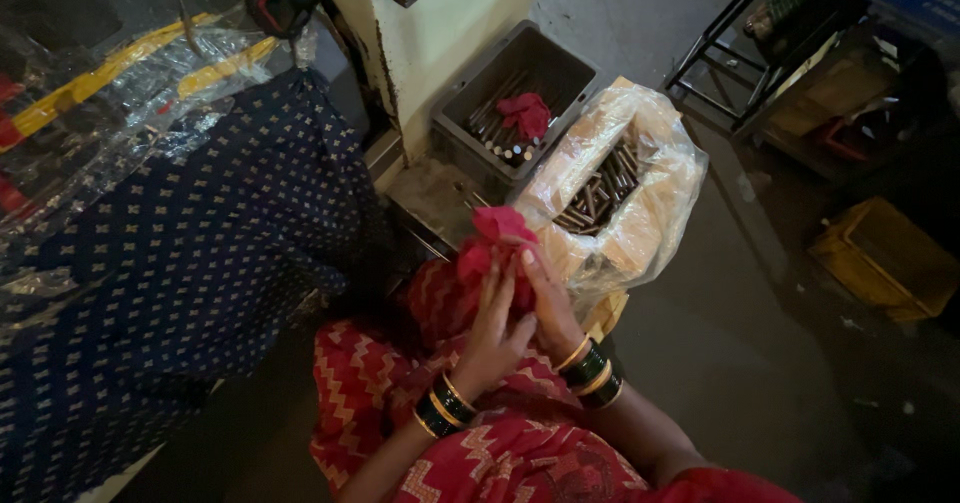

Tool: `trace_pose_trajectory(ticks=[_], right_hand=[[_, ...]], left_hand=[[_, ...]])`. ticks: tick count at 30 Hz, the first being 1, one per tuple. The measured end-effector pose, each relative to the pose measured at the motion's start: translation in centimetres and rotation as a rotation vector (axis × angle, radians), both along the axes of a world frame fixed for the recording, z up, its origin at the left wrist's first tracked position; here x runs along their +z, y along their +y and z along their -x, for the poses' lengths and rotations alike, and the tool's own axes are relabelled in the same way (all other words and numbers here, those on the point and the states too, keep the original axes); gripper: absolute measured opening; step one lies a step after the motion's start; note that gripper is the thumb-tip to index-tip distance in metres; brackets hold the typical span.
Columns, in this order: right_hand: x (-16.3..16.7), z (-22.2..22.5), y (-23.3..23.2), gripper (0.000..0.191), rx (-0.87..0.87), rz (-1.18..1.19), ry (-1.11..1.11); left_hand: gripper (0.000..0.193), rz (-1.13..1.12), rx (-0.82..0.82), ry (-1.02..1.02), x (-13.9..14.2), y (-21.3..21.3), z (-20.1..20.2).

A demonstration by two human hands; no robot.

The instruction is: The person sits on the floor and repeatedly wipes cylindrical metal rods with a red cloth. They pick up rods from a plastic bag, wipe them, and place them into a grey bin. The person also wipes the machine's lever and the bin's interior.

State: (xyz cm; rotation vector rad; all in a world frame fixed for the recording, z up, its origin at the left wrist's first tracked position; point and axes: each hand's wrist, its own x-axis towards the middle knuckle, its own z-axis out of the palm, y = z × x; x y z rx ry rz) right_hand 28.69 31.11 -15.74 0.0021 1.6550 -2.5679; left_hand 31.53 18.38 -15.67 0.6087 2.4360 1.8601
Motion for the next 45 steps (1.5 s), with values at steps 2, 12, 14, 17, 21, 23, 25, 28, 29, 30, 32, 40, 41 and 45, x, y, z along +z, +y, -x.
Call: trace_pose_trajectory(ticks=[2, 12, 14, 17, 21, 23, 25, 28, 29, 30, 32, 40, 41, 45], right_hand=[[-0.5, 0.9, 1.3, 0.035, -0.045, -0.004, 0.078], [2.3, 0.1, 2.5, 0.033, 0.064, -0.114, 0.215], [2.6, -0.3, 2.7, 0.033, 0.180, -0.023, 0.202], [2.1, -0.3, 3.5, 0.034, 0.173, -0.212, 0.318], [0.9, 0.6, 3.5, 0.032, 0.025, -0.760, 0.568], [0.7, 0.6, 2.9, 0.030, -0.052, -0.891, 0.686], [0.9, 0.3, 1.9, 0.034, -0.125, -1.050, 0.809], [1.5, -1.1, -0.3, 0.053, -0.121, -1.257, 0.978], [1.6, -1.2, -1.3, 0.062, -0.052, -1.276, 1.025], [1.7, -1.4, -1.9, 0.071, 0.017, -1.293, 1.069], [1.8, -1.7, -2.7, 0.069, 0.153, -1.323, 1.057], [3.0, -1.6, -0.7, 0.062, 0.112, -0.891, 0.794], [3.2, -1.6, -0.6, 0.062, 0.070, -0.880, 0.812], [3.3, -2.0, -1.9, 0.063, -0.082, -1.032, 0.892]], left_hand=[[0.079, -0.052, 0.012, -0.056, 0.6, 0.0, -0.4], [0.058, -0.227, 0.290, 0.103, 0.0, -2.0, 0.9], [0.055, -0.288, 0.205, 0.029, -1.2, -2.2, 1.3], [0.054, -0.559, 0.000, -0.137, -3.1, -1.7, 1.6], [0.057, -0.994, -0.244, -0.522, -4.9, -0.7, 1.1], [0.058, -1.058, -0.263, -0.667, -5.2, -0.6, 1.1], [0.060, -1.131, -0.248, -0.833, -5.3, -0.8, 1.3], [0.064, -1.276, -0.100, -0.808, -5.0, -1.5, 1.4], [0.064, -1.302, -0.136, -0.695, -4.8, -1.8, 1.5], [0.066, -1.325, -0.170, -0.582, -4.6, -2.2, 1.8], [0.069, -1.359, -0.158, -0.518, -4.2, -2.9, 2.0], [0.057, -1.545, 0.055, -0.522, -3.8, -4.2, 2.4], [0.057, -1.560, 0.028, -0.541, -3.9, -4.1, 2.4], [0.059, -1.465, -0.050, -0.535, -4.2, -2.9, 2.3]])
